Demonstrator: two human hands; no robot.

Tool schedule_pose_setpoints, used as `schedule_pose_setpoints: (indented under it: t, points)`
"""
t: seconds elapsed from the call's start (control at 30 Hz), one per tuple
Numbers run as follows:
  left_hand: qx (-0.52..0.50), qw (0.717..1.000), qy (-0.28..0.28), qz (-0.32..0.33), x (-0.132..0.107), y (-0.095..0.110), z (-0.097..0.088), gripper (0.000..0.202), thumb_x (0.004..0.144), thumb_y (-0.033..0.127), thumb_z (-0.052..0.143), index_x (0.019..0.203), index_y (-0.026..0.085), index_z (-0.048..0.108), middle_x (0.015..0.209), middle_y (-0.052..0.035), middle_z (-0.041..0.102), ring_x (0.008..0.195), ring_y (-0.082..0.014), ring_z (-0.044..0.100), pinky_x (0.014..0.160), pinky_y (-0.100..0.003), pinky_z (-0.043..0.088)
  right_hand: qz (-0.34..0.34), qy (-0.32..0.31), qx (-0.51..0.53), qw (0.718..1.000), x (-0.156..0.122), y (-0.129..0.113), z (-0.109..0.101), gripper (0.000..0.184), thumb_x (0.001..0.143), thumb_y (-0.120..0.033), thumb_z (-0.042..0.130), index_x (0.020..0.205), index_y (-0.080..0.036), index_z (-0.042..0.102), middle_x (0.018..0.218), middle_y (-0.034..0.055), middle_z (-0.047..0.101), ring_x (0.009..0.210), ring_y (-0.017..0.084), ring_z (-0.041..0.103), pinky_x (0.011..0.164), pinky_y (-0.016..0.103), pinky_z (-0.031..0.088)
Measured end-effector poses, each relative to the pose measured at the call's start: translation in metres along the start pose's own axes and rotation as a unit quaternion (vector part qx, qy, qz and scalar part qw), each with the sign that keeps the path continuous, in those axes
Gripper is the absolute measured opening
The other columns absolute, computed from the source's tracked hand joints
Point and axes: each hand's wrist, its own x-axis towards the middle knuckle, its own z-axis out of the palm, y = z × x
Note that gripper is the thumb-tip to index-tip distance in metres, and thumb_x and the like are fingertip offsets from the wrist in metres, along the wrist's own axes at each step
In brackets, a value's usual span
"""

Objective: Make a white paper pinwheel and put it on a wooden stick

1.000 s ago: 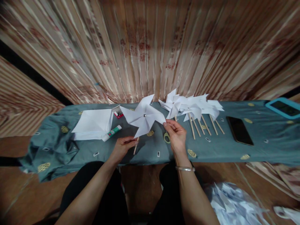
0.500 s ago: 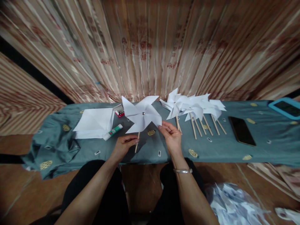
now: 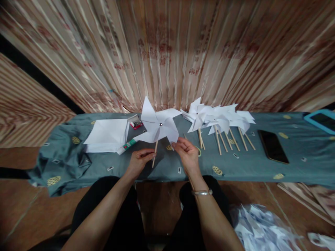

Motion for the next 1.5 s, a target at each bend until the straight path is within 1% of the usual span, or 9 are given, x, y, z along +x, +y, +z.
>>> schedule_pose_setpoints:
  t: [0.17, 0.43, 0.77, 1.0, 1.07, 1.17, 1.27, 1.37, 1.5]
  points:
    - [-0.005, 1.000, 0.002, 0.006, -0.001, 0.002, 0.002, 0.018, 0.054, 0.028, 0.078, 0.069, 0.018, 0.076, 0.065, -0.0019, 0.072, 0.060, -0.0143, 0.060, 0.059, -0.025, 0.046, 0.018, -0.032, 0.007, 0.999, -0.005, 0.001, 0.007, 0.033, 0.052, -0.033, 0.085, 0.080, -0.022, 0.070, 0.060, -0.0047, 0.067, 0.058, 0.012, 0.060, 0.064, 0.027, 0.050]
    - [-0.005, 1.000, -0.002, 0.015, -0.001, 0.002, 0.003, 0.017, 0.055, 0.028, 0.077, 0.068, 0.018, 0.076, 0.065, -0.0010, 0.072, 0.059, -0.0137, 0.059, 0.061, -0.025, 0.046, 0.046, -0.065, 0.007, 0.997, -0.012, 0.000, 0.018, 0.030, 0.052, -0.032, 0.085, 0.076, -0.021, 0.071, 0.065, -0.0018, 0.071, 0.061, 0.013, 0.061, 0.064, 0.026, 0.050]
    - [0.000, 0.999, -0.027, 0.030, -0.001, 0.001, 0.004, 0.015, 0.058, 0.027, 0.073, 0.069, 0.017, 0.076, 0.067, -0.0018, 0.073, 0.061, -0.0156, 0.062, 0.062, -0.026, 0.048, -0.007, -0.122, -0.103, 0.987, -0.014, 0.015, 0.024, 0.024, 0.067, -0.041, 0.075, 0.062, -0.019, 0.069, 0.059, 0.0011, 0.069, 0.054, 0.013, 0.060, 0.057, 0.026, 0.048]
    - [-0.009, 0.999, -0.028, 0.039, -0.001, 0.003, 0.003, 0.014, 0.058, 0.028, 0.074, 0.066, 0.017, 0.075, 0.063, -0.0003, 0.070, 0.058, -0.0135, 0.058, 0.059, -0.024, 0.045, -0.039, -0.169, -0.181, 0.968, -0.017, 0.003, 0.023, 0.029, 0.075, -0.043, 0.068, 0.061, -0.018, 0.067, 0.055, 0.0001, 0.065, 0.051, 0.011, 0.056, 0.052, 0.023, 0.044]
    - [-0.010, 0.999, -0.018, 0.035, -0.001, 0.003, 0.001, 0.016, 0.058, 0.028, 0.075, 0.068, 0.016, 0.076, 0.064, -0.0005, 0.071, 0.058, -0.0133, 0.058, 0.059, -0.024, 0.045, -0.063, -0.140, -0.189, 0.970, -0.015, -0.002, 0.014, 0.031, 0.077, -0.046, 0.066, 0.063, -0.018, 0.067, 0.053, -0.0008, 0.063, 0.048, 0.010, 0.052, 0.049, 0.022, 0.041]
    - [-0.015, 1.000, -0.009, 0.026, 0.000, 0.002, -0.001, 0.018, 0.056, 0.030, 0.077, 0.069, 0.017, 0.076, 0.066, -0.0012, 0.072, 0.061, -0.0145, 0.060, 0.061, -0.025, 0.046, -0.095, -0.026, -0.175, 0.980, -0.005, -0.006, -0.006, 0.030, 0.078, -0.046, 0.064, 0.067, -0.018, 0.068, 0.053, -0.0016, 0.063, 0.045, 0.009, 0.048, 0.046, 0.022, 0.038]
    - [-0.015, 1.000, -0.021, 0.013, -0.001, 0.002, -0.003, 0.020, 0.055, 0.030, 0.078, 0.070, 0.017, 0.077, 0.069, -0.0024, 0.074, 0.065, -0.0165, 0.062, 0.065, -0.027, 0.048, -0.126, 0.079, -0.125, 0.981, 0.008, -0.009, -0.023, 0.023, 0.072, -0.041, 0.071, 0.081, -0.019, 0.069, 0.066, 0.0004, 0.070, 0.059, 0.013, 0.061, 0.058, 0.025, 0.048]
    - [-0.009, 0.999, -0.045, 0.002, -0.003, 0.002, -0.003, 0.020, 0.055, 0.030, 0.079, 0.070, 0.017, 0.077, 0.068, -0.0022, 0.073, 0.064, -0.0162, 0.062, 0.064, -0.026, 0.047, -0.160, 0.095, -0.119, 0.975, 0.020, -0.008, -0.032, 0.031, 0.069, -0.038, 0.074, 0.095, -0.020, 0.069, 0.091, 0.0052, 0.073, 0.087, 0.019, 0.067, 0.081, 0.034, 0.052]
    - [0.013, 0.998, -0.064, -0.005, -0.005, 0.004, -0.003, 0.019, 0.057, 0.030, 0.077, 0.071, 0.017, 0.077, 0.067, -0.0015, 0.073, 0.063, -0.0160, 0.062, 0.062, -0.026, 0.047, -0.153, 0.063, -0.123, 0.979, 0.028, -0.006, -0.029, 0.035, 0.069, -0.036, 0.075, 0.099, -0.020, 0.068, 0.097, 0.0070, 0.072, 0.091, 0.020, 0.066, 0.089, 0.039, 0.050]
